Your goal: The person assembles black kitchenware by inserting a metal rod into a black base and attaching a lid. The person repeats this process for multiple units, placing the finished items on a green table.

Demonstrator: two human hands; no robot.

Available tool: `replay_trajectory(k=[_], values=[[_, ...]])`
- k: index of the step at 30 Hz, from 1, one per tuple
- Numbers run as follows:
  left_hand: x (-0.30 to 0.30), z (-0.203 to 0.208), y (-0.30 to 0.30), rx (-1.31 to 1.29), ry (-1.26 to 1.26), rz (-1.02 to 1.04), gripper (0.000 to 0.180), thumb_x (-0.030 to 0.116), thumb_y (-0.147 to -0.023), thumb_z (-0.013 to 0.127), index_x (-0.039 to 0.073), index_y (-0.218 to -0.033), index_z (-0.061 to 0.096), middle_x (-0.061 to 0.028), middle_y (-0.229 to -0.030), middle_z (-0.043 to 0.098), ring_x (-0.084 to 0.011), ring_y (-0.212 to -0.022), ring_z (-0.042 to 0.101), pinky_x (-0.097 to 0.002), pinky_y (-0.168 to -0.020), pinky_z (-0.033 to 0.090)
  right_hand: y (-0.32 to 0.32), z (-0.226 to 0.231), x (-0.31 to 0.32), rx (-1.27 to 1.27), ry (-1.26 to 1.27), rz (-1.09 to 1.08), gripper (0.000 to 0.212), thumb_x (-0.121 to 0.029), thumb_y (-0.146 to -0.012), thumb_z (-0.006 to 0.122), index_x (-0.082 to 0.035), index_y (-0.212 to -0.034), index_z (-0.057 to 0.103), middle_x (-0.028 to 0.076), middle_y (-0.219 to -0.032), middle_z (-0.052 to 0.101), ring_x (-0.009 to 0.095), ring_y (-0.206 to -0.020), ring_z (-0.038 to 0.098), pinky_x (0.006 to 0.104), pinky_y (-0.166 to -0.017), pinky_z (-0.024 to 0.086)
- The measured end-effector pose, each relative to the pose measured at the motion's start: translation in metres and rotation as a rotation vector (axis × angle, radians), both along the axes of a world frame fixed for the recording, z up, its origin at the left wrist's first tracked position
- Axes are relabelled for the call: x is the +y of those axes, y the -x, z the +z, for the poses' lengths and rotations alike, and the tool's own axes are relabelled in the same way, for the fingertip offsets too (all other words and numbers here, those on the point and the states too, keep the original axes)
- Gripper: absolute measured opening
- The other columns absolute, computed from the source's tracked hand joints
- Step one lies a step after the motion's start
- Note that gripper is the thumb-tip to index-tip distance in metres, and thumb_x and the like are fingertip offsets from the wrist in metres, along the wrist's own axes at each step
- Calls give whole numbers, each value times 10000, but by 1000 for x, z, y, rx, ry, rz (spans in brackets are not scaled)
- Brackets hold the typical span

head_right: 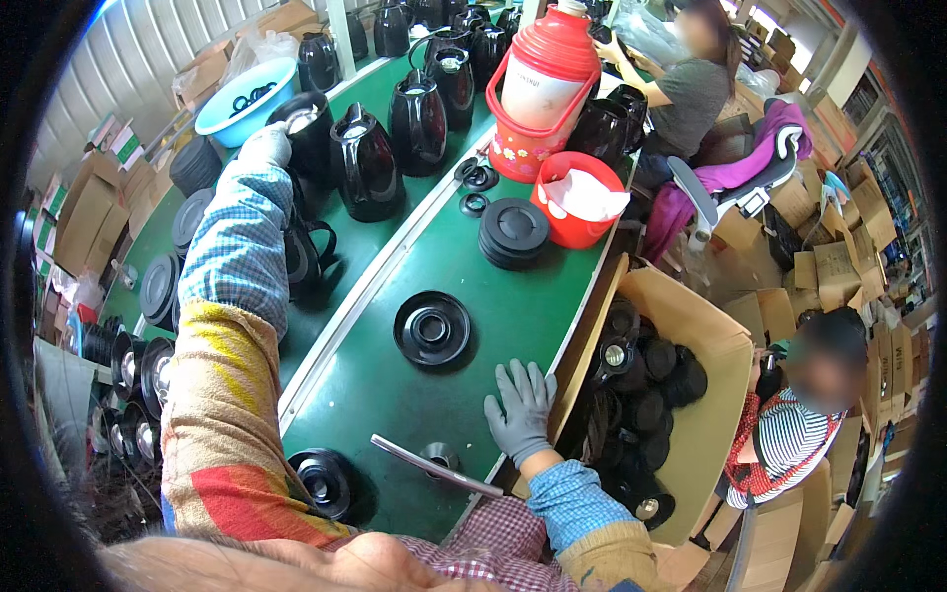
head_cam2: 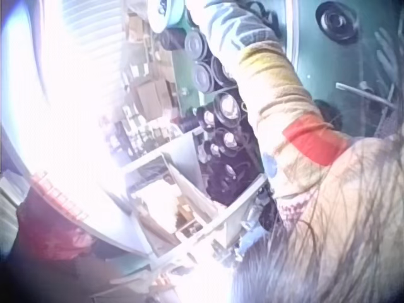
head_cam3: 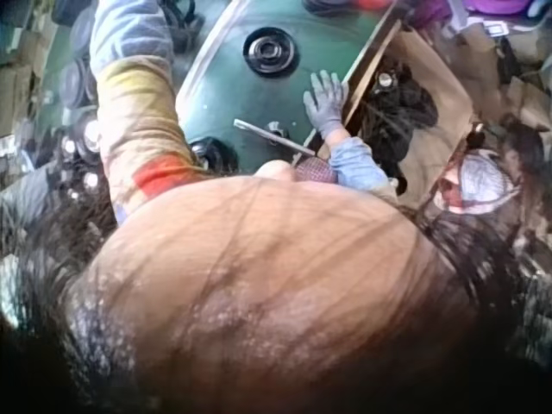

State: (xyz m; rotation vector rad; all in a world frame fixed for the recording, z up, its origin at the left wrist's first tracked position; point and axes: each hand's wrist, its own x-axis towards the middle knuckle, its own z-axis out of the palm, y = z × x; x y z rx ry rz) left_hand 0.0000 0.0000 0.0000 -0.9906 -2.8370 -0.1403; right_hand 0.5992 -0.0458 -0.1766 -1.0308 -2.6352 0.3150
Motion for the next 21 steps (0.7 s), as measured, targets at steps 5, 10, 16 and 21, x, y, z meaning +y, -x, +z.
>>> replay_trajectory(k=[5,10,16,21], values=[[-1,92,17,288,-213,-90,291,183,-975,505,175,-1191,699,-180,-1174,709,-371,-1122,673,-477,-958,530,31,-5,1,129,-25,3,595,-349,-879,666,-123,-1418,558,180,-1459,504,439,-1378,390,636,-1167,191],[-14,166,-15,754,-109,-350,158,235,-971,569,136,-1049,663,-161,-1003,711,-372,-945,693,-467,-791,561,29,-4,-5,52,59,-29,616,-397,-887,627,-135,-1438,546,176,-1509,470,411,-1414,358,610,-1192,162],[-67,229,-168,654,-336,-795,198,222,-930,640,133,-1101,684,-119,-1004,694,-343,-937,691,-437,-803,557,30,15,-7,-71,61,-33,710,-491,-907,583,-130,-1505,455,158,-1576,375,396,-1440,320,581,-1211,139],[-60,179,-270,185,-220,-1006,231,209,-895,700,141,-1116,696,-128,-946,717,-316,-876,713,-413,-805,568,-14,20,-21,216,149,-17,734,-432,-908,633,-108,-1528,413,190,-1568,370,426,-1449,308,527,-1215,193]])
